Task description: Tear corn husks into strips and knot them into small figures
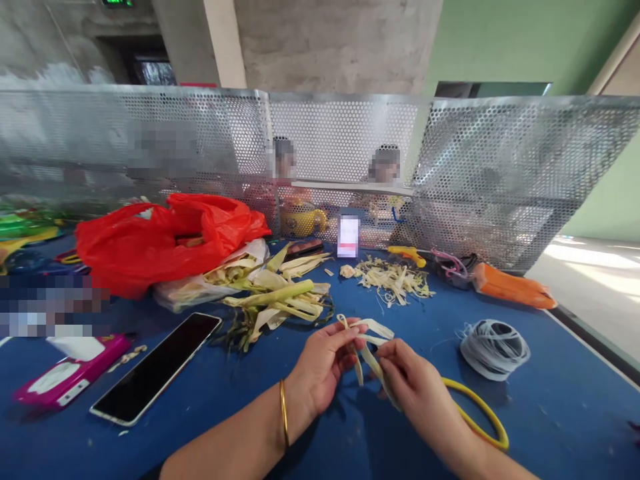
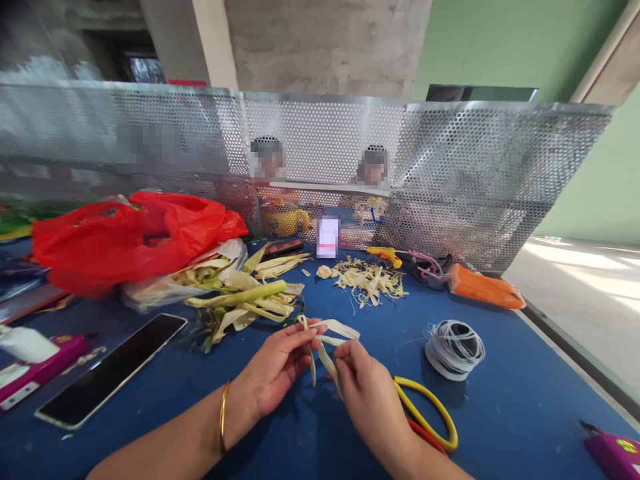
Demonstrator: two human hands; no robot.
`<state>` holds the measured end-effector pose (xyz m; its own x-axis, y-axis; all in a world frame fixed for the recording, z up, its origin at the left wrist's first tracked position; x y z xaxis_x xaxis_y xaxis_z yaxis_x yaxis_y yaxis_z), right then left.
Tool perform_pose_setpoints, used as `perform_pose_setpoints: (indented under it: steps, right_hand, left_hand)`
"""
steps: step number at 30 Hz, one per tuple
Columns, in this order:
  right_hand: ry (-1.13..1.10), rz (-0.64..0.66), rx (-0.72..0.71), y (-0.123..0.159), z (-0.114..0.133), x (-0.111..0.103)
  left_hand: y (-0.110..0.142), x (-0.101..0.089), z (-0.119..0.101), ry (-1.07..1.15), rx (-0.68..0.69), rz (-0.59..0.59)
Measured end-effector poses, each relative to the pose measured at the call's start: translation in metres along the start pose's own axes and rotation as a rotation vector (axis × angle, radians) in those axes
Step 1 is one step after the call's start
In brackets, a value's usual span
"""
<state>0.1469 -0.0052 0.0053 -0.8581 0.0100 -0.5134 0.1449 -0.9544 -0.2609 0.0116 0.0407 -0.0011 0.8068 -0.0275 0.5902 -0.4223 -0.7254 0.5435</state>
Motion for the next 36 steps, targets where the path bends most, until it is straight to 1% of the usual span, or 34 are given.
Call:
perform_pose_setpoints:
  steps: [4, 6, 8, 9, 11, 14, 16, 18, 21, 23, 26, 29, 33, 34, 36]
  right_hand:
    - [0.462, 0.14, -0.523, 0.005, 0.031, 0.004]
    - [0.68, 0.183, -0.736, 0.009, 0.04, 0.009]
    - [0.798, 0.191, -0.858, 0.011, 0.044, 0.01]
    - [0.813, 0.185, -0.885, 0.011, 0.046, 0.009]
    - [0.774, 0.132, -0.901, 0.011, 0.049, 0.005]
    - [0.579, -0.005, -0.825, 0.008, 0.052, -0.009]
    - [0.429, -0.073, -0.72, 0.006, 0.05, -0.017]
    - [0.307, -0.113, -0.599, 0.002, 0.044, -0.021]
    - [0.183, -0.156, -0.425, -0.002, 0.03, -0.023]
    - [0.145, -0.168, -0.289, -0.004, 0.017, -0.021]
    - [0.137, -0.125, -0.097, -0.005, 0.002, -0.017]
    - [0.158, -0.089, -0.037, -0.006, -0.001, -0.016]
    - [0.169, -0.121, -0.016, -0.006, 0.0, -0.019]
    - [0.166, -0.132, -0.014, -0.007, -0.001, -0.019]
    - [0.144, -0.14, -0.006, -0.007, -0.002, -0.018]
  left_hand:
    - [-0.005, -0.002, 0.002, 0.019, -0.034, -0.003]
    - [-0.005, -0.002, 0.004, 0.007, -0.043, 0.005]
    - [-0.004, -0.001, 0.006, -0.023, -0.058, 0.013]
    - [-0.004, 0.0, 0.007, -0.046, -0.063, 0.019]
    - [-0.002, 0.003, 0.008, -0.112, -0.059, 0.04]
    - [0.001, 0.006, 0.007, -0.221, 0.01, 0.065]
    - [0.002, 0.008, 0.007, -0.305, 0.047, 0.078]
    - [0.003, 0.009, 0.008, -0.399, 0.065, 0.087]
    - [0.006, 0.012, 0.01, -0.53, 0.074, 0.111]
    - [0.009, 0.015, 0.011, -0.588, 0.06, 0.14]
    - [0.011, 0.019, 0.011, -0.61, 0.047, 0.177]
    - [0.012, 0.019, 0.01, -0.596, 0.039, 0.198]
    - [0.011, 0.019, 0.013, -0.546, 0.028, 0.223]
    - [0.011, 0.019, 0.014, -0.545, 0.044, 0.207]
    - [0.01, 0.017, 0.014, -0.554, 0.089, 0.136]
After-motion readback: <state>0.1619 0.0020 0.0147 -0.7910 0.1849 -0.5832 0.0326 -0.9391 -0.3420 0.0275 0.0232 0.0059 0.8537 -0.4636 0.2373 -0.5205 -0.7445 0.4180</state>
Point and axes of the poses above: each hand's wrist, its own y-axis away from the middle knuckle, its own x-axis out of the palm, z = x × y, the point moved 5 cm from there along -y, towards the middle knuckle, and after that the axes turned 10 degrees about -x, right-handed, at the moved point
